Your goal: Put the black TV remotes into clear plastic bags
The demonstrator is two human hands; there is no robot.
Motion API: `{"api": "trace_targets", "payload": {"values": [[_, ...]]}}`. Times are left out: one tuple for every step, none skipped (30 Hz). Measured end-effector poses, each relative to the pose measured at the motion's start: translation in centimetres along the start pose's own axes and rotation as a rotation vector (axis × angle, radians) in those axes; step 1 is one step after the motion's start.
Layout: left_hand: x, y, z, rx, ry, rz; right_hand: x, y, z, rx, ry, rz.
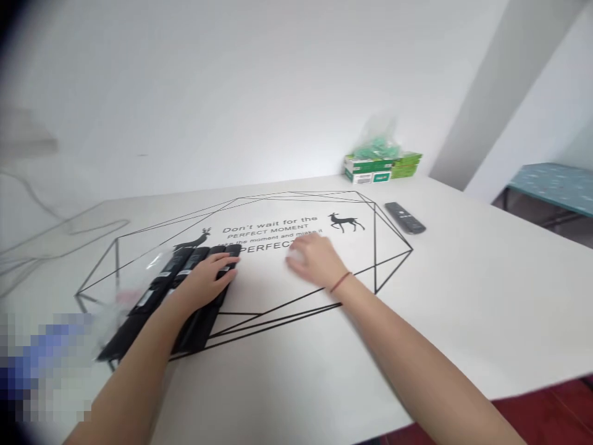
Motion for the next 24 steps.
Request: {"api": "trace_targets", "payload": {"values": [[0.1, -0.1, 0.1, -0.006, -0.006, 0.001, -2.6, 0.9, 0.4, -0.059, -0.144, -0.052], [0.2, -0.1, 0.2, -0.014, -0.015, 0.001, -5.1, 1.9, 0.4, -0.116, -0.268, -0.097], [0.2, -0.2, 0.2, -0.027, -0.023, 0.001, -7.7, 2.9, 0.2, -0.178, -0.404, -0.141], [0.2, -0.3, 0.2, -0.042, -0.030, 0.001, -10.1, 3.8, -0.4, -0.238, -0.546, -0.183], [0.1, -0.3, 0.2, -0.054, -0.036, 0.003, -12.3, 4.5, -1.2, -0.284, -0.679, -0.214], [0.0, -0.4, 0.2, -0.064, -0.040, 0.007, -14.2, 5.0, -2.0, -0.314, -0.802, -0.232], [0.0, -0.5, 0.2, -0.072, -0.043, 0.012, -15.9, 5.2, -2.7, -0.322, -0.904, -0.236], [-0.1, -0.5, 0.1, -0.077, -0.044, 0.017, -17.2, 5.2, -3.4, -0.311, -0.980, -0.228], [-0.1, -0.6, 0.1, -0.083, -0.045, 0.023, -18.2, 5.1, -3.8, -0.291, -1.037, -0.217], [-0.1, -0.7, 0.1, -0.090, -0.047, 0.027, -19.0, 4.8, -4.1, -0.267, -1.081, -0.205], [-0.1, -0.7, 0.2, -0.095, -0.050, 0.028, -19.6, 4.5, -4.2, -0.245, -1.111, -0.195], [0.0, -0.8, 0.2, -0.100, -0.053, 0.029, -19.9, 4.3, -4.1, -0.226, -1.131, -0.188], [0.1, -0.8, 0.2, -0.104, -0.059, 0.028, -20.1, 4.0, -4.0, -0.211, -1.143, -0.182], [0.1, -0.9, 0.3, -0.110, -0.065, 0.025, -20.3, 3.9, -3.9, -0.199, -1.150, -0.175], [0.1, -1.0, 0.3, -0.115, -0.074, 0.021, -20.3, 3.8, -3.7, -0.190, -1.152, -0.166], [0.0, -1.0, 0.4, -0.121, -0.084, 0.013, -20.3, 3.7, -3.5, -0.182, -1.151, -0.154], [-0.3, -1.1, 0.4, -0.130, -0.095, 0.001, -20.1, 3.8, -3.3, -0.177, -1.147, -0.137], [-0.6, -1.2, 0.4, -0.140, -0.111, -0.018, -19.9, 3.9, -3.2, -0.175, -1.138, -0.114], [-1.2, -1.2, 0.3, -0.146, -0.133, -0.045, -19.4, 4.1, -3.0, -0.175, -1.121, -0.085], [-1.8, -1.2, 0.1, -0.149, -0.160, -0.080, -18.8, 4.2, -2.7, -0.178, -1.094, -0.049], [-2.6, -1.1, -0.1, -0.151, -0.187, -0.123, -17.8, 4.4, -2.5, -0.182, -1.056, -0.007], [-3.5, -1.1, -0.4, -0.150, -0.209, -0.173, -16.6, 4.4, -2.2, -0.187, -1.008, 0.039], [-4.4, -1.0, -0.8, -0.143, -0.220, -0.229, -15.0, 4.5, -1.9, -0.194, -0.951, 0.087], [-5.2, -0.9, -1.1, -0.133, -0.208, -0.291, -13.0, 4.4, -1.6, -0.200, -0.886, 0.137]]}}
Point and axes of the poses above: each hand's wrist, its own z-axis towards the middle knuckle, its own y-axis out of the back of the hand, x = y × z, the point moved 2 cm from there along z, towards the middle knuckle, and after that the axes turned 7 degrees about -z, right-handed, at the moved point
